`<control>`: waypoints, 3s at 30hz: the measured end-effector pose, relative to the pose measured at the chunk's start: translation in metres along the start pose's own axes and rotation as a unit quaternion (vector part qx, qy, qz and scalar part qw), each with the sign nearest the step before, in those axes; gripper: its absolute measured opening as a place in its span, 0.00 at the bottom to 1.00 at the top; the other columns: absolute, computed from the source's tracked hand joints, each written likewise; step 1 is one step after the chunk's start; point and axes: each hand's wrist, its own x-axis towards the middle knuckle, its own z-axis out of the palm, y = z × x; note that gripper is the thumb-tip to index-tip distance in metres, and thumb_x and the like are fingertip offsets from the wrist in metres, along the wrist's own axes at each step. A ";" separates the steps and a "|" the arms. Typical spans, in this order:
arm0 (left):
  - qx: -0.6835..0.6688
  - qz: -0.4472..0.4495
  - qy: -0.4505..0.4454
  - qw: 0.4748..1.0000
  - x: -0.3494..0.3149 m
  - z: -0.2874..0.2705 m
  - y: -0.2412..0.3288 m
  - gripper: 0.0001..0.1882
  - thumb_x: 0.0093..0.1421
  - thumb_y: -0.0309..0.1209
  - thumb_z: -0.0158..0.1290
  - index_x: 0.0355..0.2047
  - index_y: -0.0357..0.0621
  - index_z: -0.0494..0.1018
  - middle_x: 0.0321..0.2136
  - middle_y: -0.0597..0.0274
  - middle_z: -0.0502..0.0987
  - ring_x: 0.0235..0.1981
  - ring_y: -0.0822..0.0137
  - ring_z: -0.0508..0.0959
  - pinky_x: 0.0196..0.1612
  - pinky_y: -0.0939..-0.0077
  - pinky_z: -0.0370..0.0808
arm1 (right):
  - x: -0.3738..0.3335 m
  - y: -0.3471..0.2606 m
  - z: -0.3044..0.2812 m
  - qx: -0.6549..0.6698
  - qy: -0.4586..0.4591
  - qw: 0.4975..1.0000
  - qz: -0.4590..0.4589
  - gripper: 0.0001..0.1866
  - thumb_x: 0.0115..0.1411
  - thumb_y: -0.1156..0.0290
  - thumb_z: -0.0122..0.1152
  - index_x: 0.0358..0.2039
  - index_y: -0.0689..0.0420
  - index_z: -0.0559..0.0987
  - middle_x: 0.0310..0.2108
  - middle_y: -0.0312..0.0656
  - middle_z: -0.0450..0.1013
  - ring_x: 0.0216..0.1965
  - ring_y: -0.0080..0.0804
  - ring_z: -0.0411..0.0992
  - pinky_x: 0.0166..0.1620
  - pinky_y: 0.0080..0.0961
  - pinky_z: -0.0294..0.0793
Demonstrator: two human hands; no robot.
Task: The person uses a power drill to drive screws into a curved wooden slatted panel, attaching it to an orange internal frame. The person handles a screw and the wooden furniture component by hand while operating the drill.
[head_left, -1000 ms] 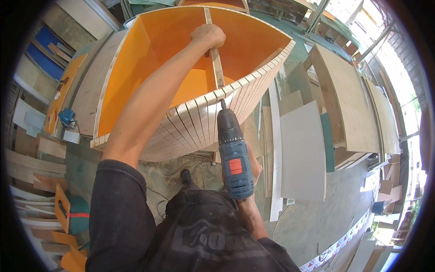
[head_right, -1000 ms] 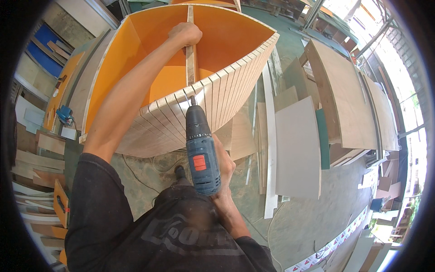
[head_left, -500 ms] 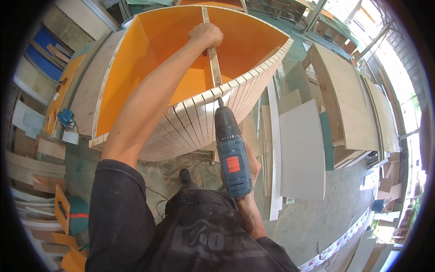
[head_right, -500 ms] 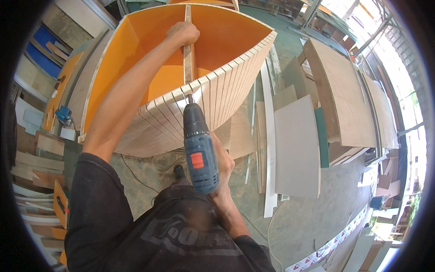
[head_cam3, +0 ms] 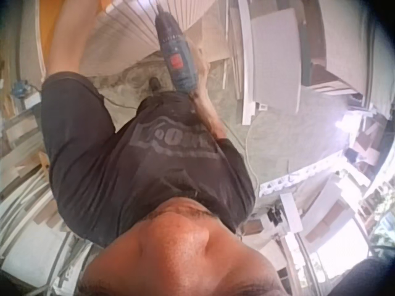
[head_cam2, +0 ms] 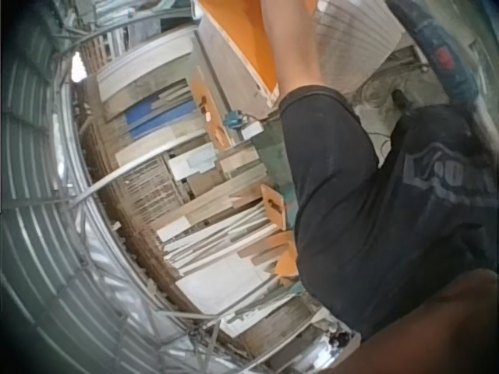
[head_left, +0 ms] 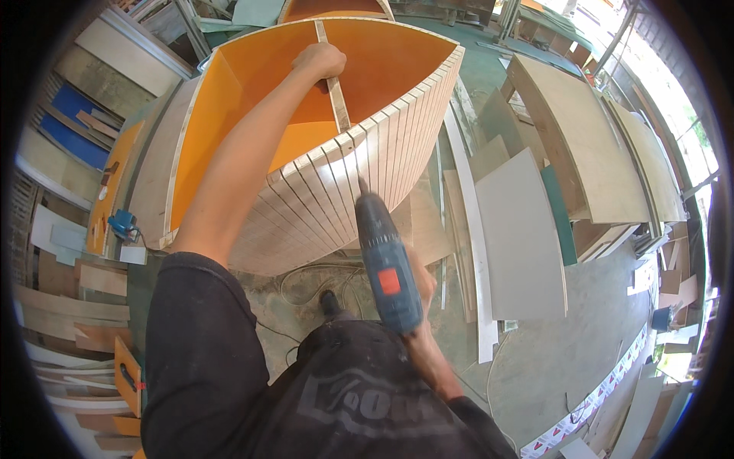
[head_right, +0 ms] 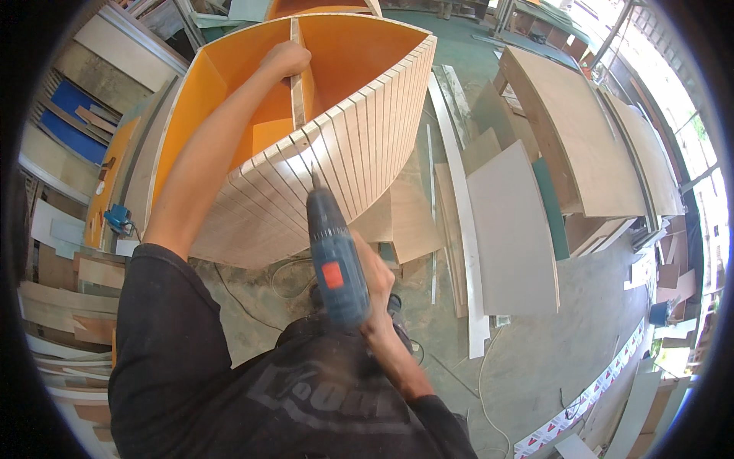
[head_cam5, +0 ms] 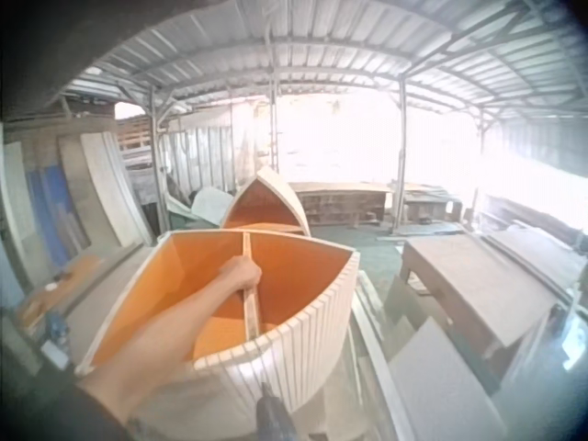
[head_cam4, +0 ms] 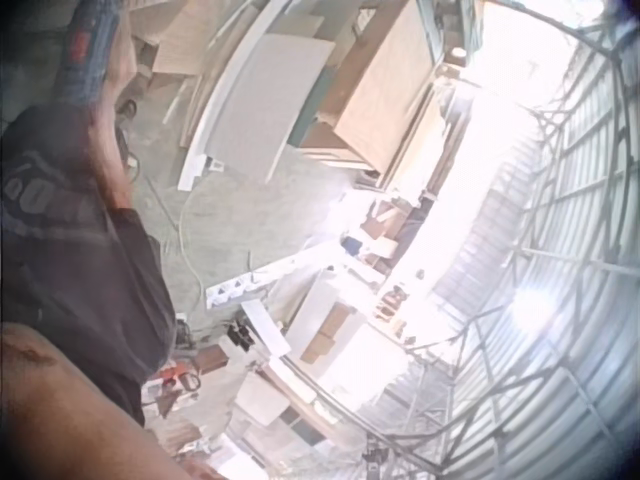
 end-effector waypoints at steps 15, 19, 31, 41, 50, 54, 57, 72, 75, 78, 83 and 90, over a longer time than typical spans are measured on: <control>-0.059 -0.033 0.046 0.997 -0.112 -0.011 0.018 0.17 0.58 0.34 0.53 0.38 0.31 0.82 0.36 0.39 0.84 0.35 0.50 0.86 0.36 0.57 0.82 | -0.035 0.086 -0.010 0.012 -0.082 0.996 0.029 0.29 0.56 0.77 0.67 0.60 0.62 0.75 0.48 0.52 0.80 0.47 0.45 0.81 0.51 0.34 0.78; -0.085 -0.062 0.033 0.994 -0.170 -0.010 0.028 0.16 0.58 0.33 0.51 0.38 0.34 0.82 0.35 0.44 0.84 0.36 0.50 0.86 0.41 0.56 0.81 | -0.035 0.110 0.000 0.015 -0.097 0.995 0.021 0.29 0.56 0.77 0.66 0.60 0.61 0.75 0.49 0.52 0.80 0.47 0.48 0.81 0.51 0.36 0.78; 0.041 0.038 0.030 0.998 -0.128 0.029 -0.004 0.19 0.57 0.33 0.46 0.42 0.40 0.80 0.40 0.52 0.82 0.42 0.56 0.82 0.45 0.59 0.78 | -0.042 0.135 0.027 0.030 -0.076 0.996 0.021 0.29 0.55 0.76 0.67 0.59 0.60 0.76 0.48 0.54 0.79 0.47 0.52 0.80 0.51 0.37 0.78; 0.269 0.239 0.124 0.925 -0.107 0.040 -0.017 0.16 0.58 0.32 0.49 0.33 0.37 0.85 0.36 0.43 0.85 0.40 0.47 0.86 0.43 0.52 0.82 | -0.047 0.132 0.039 0.057 -0.044 0.997 0.014 0.28 0.55 0.78 0.66 0.59 0.58 0.77 0.44 0.49 0.80 0.42 0.39 0.81 0.49 0.30 0.77; 0.270 0.238 0.095 0.928 -0.107 0.038 -0.016 0.18 0.58 0.33 0.48 0.34 0.36 0.85 0.37 0.43 0.85 0.41 0.47 0.85 0.45 0.52 0.82 | -0.048 0.120 0.048 0.033 -0.013 0.999 0.002 0.28 0.55 0.77 0.65 0.59 0.57 0.76 0.39 0.48 0.80 0.37 0.38 0.80 0.44 0.29 0.78; 0.271 0.236 0.096 0.928 -0.109 0.036 -0.015 0.17 0.58 0.32 0.48 0.34 0.35 0.85 0.36 0.42 0.85 0.41 0.46 0.86 0.44 0.52 0.82 | -0.047 0.128 0.050 0.038 -0.017 0.999 -0.006 0.28 0.55 0.77 0.65 0.59 0.57 0.76 0.38 0.47 0.81 0.35 0.38 0.81 0.44 0.29 0.78; 0.260 0.225 0.111 0.933 -0.109 0.039 -0.017 0.17 0.58 0.32 0.48 0.34 0.35 0.85 0.36 0.41 0.85 0.40 0.45 0.86 0.44 0.52 0.82 | -0.046 0.126 0.050 0.034 -0.018 0.999 0.003 0.27 0.55 0.77 0.66 0.58 0.59 0.76 0.38 0.47 0.81 0.36 0.37 0.80 0.44 0.29 0.78; 0.254 0.195 0.096 0.942 -0.119 0.036 -0.008 0.18 0.59 0.33 0.48 0.36 0.38 0.86 0.38 0.44 0.85 0.42 0.47 0.86 0.45 0.52 0.82 | -0.041 0.135 0.056 0.027 -0.025 0.999 0.006 0.29 0.54 0.76 0.70 0.58 0.61 0.75 0.36 0.43 0.80 0.35 0.33 0.80 0.44 0.28 0.79; 0.251 0.207 0.085 0.942 -0.123 0.035 -0.004 0.18 0.59 0.33 0.48 0.36 0.38 0.86 0.39 0.45 0.85 0.43 0.48 0.86 0.46 0.53 0.82 | -0.037 0.135 0.056 0.017 -0.023 1.000 -0.004 0.30 0.54 0.76 0.69 0.58 0.60 0.75 0.35 0.43 0.80 0.34 0.32 0.79 0.43 0.28 0.79; 0.261 0.199 0.081 0.941 -0.120 0.033 -0.008 0.18 0.59 0.33 0.48 0.36 0.39 0.86 0.39 0.46 0.85 0.43 0.49 0.86 0.45 0.53 0.82 | -0.037 0.136 0.058 0.019 -0.023 0.999 -0.011 0.29 0.54 0.76 0.69 0.58 0.60 0.76 0.34 0.42 0.80 0.32 0.31 0.79 0.42 0.28 0.79; 0.262 0.194 0.080 0.942 -0.122 0.034 -0.004 0.18 0.59 0.33 0.48 0.36 0.39 0.86 0.39 0.45 0.85 0.42 0.49 0.86 0.45 0.54 0.82 | -0.037 0.139 0.059 0.022 -0.032 0.999 0.033 0.29 0.52 0.76 0.70 0.57 0.59 0.76 0.31 0.40 0.79 0.31 0.30 0.77 0.40 0.28 0.78; 0.245 0.190 0.084 0.947 -0.123 0.033 -0.006 0.18 0.59 0.34 0.48 0.35 0.40 0.86 0.38 0.45 0.85 0.42 0.48 0.86 0.45 0.54 0.82 | -0.036 0.136 0.059 0.005 -0.022 1.000 0.010 0.29 0.53 0.75 0.71 0.57 0.57 0.77 0.30 0.38 0.79 0.30 0.28 0.77 0.40 0.28 0.78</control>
